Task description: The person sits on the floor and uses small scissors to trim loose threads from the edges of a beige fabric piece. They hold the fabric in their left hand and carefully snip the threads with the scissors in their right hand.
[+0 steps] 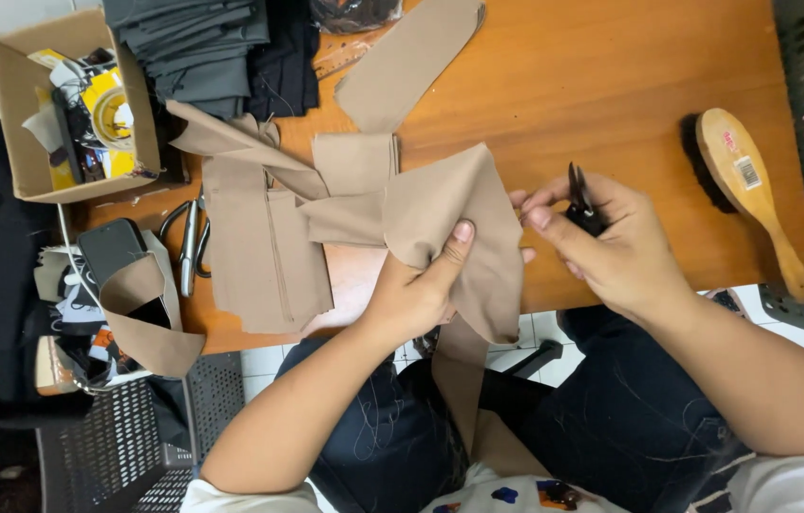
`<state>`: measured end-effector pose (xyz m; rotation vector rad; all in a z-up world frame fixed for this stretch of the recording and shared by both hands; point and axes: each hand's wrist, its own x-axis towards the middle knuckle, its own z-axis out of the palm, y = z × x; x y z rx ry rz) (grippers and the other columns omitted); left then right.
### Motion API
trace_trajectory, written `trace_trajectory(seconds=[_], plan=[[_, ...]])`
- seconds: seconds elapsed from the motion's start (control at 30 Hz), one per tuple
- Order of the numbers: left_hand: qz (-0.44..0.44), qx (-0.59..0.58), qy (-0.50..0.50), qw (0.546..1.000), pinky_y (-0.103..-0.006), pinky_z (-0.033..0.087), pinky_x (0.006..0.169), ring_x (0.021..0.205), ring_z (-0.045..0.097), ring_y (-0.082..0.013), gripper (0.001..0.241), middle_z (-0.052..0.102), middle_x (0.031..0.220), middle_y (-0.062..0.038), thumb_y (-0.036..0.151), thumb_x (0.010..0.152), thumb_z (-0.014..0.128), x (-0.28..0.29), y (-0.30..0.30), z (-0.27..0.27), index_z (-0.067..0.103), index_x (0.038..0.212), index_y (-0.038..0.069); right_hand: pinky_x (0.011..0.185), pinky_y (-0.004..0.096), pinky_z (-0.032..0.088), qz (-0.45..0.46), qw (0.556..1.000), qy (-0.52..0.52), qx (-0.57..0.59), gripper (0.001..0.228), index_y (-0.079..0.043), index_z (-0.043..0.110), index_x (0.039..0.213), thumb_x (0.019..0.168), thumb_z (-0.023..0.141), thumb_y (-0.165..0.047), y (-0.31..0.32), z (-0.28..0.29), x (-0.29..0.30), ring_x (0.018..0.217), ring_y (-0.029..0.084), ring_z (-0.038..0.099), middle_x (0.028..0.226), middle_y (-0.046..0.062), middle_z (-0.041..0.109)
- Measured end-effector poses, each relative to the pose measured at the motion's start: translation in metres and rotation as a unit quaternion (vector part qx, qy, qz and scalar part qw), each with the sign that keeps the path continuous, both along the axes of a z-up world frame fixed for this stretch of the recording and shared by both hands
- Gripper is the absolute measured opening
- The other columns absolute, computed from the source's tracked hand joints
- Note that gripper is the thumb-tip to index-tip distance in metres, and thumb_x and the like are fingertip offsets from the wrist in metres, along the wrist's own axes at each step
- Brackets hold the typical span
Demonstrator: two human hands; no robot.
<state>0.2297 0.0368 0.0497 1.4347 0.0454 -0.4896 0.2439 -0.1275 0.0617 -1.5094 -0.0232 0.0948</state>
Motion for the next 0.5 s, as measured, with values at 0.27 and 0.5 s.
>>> trace_trajectory(seconds=[0.27, 0.5], plan=[[0.006, -0.028, -0.138, 0.990, -0.0382, 0.050, 0.079, 0.089, 0.056, -0.0142, 0.034, 0.062, 0.096, -0.013, 0.018, 0.081, 0.061, 0.006, 0.000, -0.003, 0.053, 0.107, -0.001, 0.028, 0.014, 0.032, 0.066, 0.997, 0.015, 0.022, 0.011, 0.003, 0.060, 0.083, 0.076, 0.059, -0.006, -0.003, -0.012, -0.001, 0.030, 0.003, 0.040, 0.064, 0.011, 0.054], [0.016, 0.000, -0.133, 0.991, -0.0405, 0.047, 0.082, 0.090, 0.055, -0.0171, 0.035, 0.061, 0.095, -0.014, 0.013, 0.079, 0.061, 0.003, -0.002, 0.006, 0.051, 0.106, -0.007, 0.030, 0.014, 0.032, 0.057, 0.998, 0.009, 0.024, 0.010, 0.003, 0.058, 0.082, 0.075, 0.061, -0.003, -0.003, -0.015, -0.001, 0.031, 0.003, 0.039, 0.068, 0.011, 0.053]])
